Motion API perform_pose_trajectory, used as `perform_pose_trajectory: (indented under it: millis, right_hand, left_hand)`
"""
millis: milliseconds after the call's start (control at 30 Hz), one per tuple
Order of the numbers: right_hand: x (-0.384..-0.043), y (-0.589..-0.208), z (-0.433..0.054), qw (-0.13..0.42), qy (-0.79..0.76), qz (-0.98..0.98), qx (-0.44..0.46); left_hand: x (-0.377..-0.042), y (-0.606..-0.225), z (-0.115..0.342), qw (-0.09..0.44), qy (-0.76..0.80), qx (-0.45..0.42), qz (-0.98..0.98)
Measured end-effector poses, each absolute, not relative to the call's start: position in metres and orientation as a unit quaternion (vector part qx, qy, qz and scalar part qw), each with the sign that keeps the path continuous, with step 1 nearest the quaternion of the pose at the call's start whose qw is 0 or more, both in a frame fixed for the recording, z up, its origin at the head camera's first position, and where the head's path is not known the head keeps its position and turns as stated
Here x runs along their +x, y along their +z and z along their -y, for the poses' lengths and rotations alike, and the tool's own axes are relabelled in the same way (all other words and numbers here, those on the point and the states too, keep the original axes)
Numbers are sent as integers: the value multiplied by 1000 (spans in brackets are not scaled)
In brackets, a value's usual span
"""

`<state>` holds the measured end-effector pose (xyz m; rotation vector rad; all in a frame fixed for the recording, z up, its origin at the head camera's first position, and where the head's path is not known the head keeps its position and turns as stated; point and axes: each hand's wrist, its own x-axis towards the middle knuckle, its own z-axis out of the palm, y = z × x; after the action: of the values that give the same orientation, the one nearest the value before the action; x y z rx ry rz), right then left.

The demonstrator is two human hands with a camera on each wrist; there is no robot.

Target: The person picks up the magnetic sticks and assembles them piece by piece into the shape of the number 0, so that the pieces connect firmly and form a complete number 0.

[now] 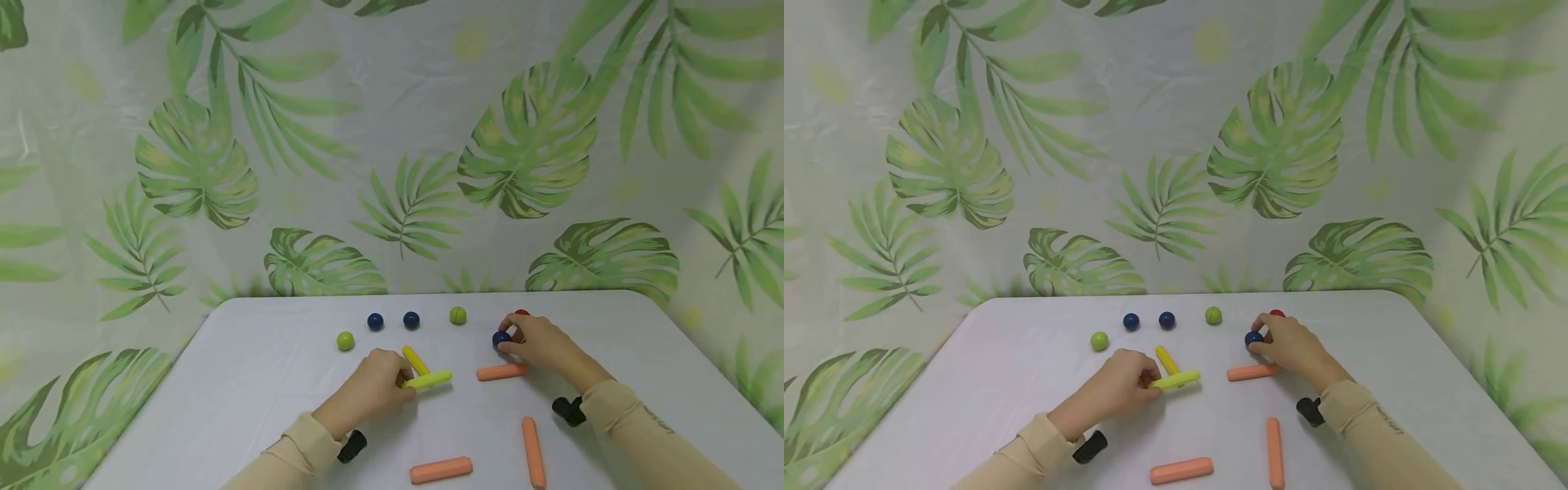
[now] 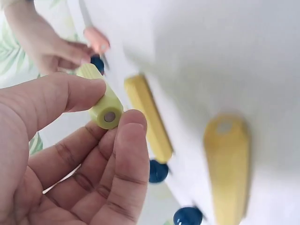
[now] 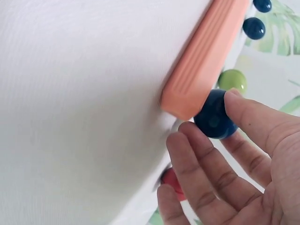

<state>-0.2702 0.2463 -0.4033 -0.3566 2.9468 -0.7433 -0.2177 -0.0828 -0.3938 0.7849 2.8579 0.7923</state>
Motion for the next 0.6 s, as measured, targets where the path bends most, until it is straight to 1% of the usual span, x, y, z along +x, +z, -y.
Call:
perform_pose_trajectory:
  millis: [300, 600]
  right_hand:
    - [-270, -400, -257, 48, -265, -954, -128]
    - [-271, -404, -264, 48, -274, -949, -146]
  left_hand:
    - [-262, -383, 78, 7, 232, 289, -929]
    - [-289, -390, 47, 2, 185, 321, -929]
